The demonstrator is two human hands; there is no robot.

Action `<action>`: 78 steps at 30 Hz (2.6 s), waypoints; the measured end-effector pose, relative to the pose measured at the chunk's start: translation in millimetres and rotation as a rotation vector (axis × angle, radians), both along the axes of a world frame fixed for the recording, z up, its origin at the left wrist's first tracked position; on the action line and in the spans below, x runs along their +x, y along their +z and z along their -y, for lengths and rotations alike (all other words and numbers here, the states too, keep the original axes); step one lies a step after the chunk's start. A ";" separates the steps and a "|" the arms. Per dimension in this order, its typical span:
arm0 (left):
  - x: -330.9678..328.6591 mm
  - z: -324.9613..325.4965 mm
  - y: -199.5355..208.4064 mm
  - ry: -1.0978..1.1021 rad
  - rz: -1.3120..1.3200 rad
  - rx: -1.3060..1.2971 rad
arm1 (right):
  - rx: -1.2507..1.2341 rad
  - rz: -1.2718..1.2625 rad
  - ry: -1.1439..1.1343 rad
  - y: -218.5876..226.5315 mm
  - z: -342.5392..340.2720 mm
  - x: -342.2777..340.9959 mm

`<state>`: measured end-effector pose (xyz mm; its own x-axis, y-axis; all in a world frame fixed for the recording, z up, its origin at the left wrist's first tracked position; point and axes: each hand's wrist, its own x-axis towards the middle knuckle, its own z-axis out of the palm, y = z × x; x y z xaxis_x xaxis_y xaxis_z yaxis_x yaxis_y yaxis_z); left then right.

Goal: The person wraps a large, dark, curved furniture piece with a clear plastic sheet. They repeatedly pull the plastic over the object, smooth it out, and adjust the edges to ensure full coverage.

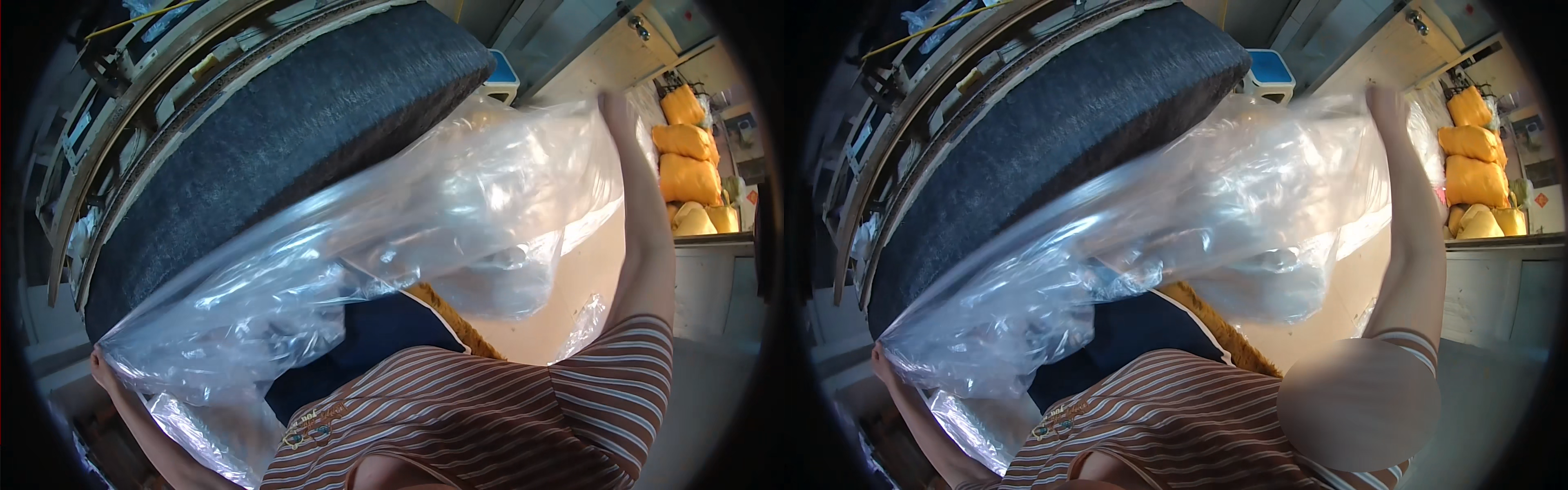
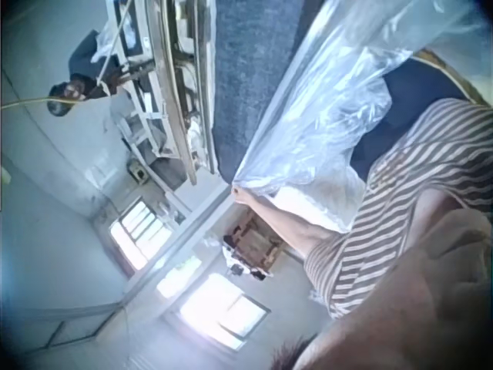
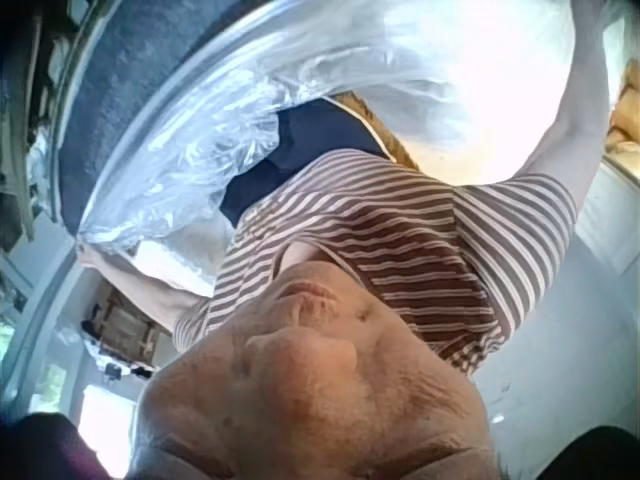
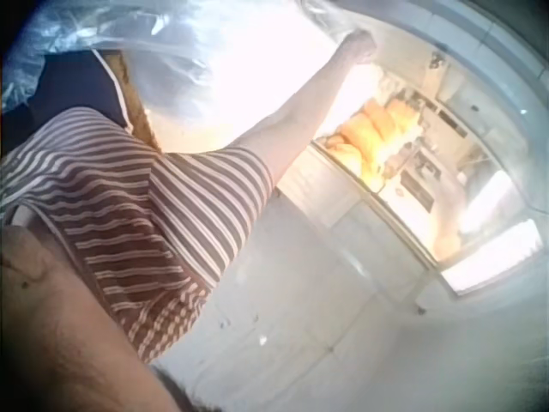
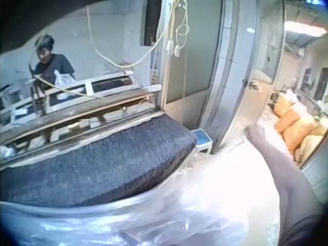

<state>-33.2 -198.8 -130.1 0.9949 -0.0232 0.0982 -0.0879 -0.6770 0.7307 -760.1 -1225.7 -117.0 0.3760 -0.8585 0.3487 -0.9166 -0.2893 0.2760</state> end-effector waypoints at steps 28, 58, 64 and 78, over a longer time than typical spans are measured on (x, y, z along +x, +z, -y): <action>6.9 83.5 -27.1 0.340 0.407 0.222 | -0.153 0.080 0.275 -33.2 -30.9 330.0; 14.2 107.8 -23.9 0.213 0.514 -0.223 | 2.096 1.502 1.807 151.2 -366.7 184.8; 40.6 87.4 -39.0 0.363 0.549 -0.190 | 1.076 1.584 0.367 -0.4 -308.9 82.2; 25.4 118.5 -25.0 -0.053 0.441 0.176 | -0.519 0.184 0.702 229.8 -94.2 38.7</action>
<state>-7.8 -317.2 -155.1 0.8564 -0.1270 0.5005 -0.4015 -0.7733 0.4907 -721.4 -1131.5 112.8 0.6550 -0.1688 0.7365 -0.6183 -0.6800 0.3941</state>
